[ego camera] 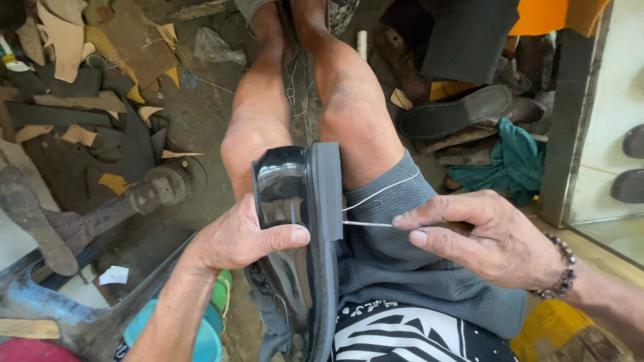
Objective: The person is sewing a black shoe using a needle and white thread. They hold the shoe in their left hand and use the needle in their right hand to stitch the sole to the upper part of the shoe.
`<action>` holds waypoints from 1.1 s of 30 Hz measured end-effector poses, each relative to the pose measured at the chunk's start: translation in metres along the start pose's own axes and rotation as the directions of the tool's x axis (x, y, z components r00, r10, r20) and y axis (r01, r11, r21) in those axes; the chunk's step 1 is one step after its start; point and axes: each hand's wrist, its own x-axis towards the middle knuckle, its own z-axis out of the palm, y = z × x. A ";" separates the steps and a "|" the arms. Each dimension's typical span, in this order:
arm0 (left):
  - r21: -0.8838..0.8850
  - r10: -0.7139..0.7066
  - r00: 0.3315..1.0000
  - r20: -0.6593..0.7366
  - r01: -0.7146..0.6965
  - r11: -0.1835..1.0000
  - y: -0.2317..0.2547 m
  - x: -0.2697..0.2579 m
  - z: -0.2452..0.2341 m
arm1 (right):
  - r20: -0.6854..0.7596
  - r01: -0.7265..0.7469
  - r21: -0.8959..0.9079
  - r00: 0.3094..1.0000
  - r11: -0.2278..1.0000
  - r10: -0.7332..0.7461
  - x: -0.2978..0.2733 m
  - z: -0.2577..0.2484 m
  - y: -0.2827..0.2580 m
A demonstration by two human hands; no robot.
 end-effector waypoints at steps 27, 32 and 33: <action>0.012 0.123 0.989 0.082 -0.125 0.992 -0.002 0.003 -0.006 | 0.317 0.466 -0.572 0.885 0.675 -0.342 0.021 -0.005 -0.024; -0.023 0.112 0.991 0.072 -0.111 0.994 0.001 0.004 -0.005 | 0.306 -0.727 0.511 0.653 0.459 0.693 0.030 0.003 -0.029; -0.027 0.114 0.991 0.069 -0.112 0.993 0.003 0.005 -0.004 | 0.306 -0.729 0.507 0.651 0.460 0.694 0.030 0.002 -0.031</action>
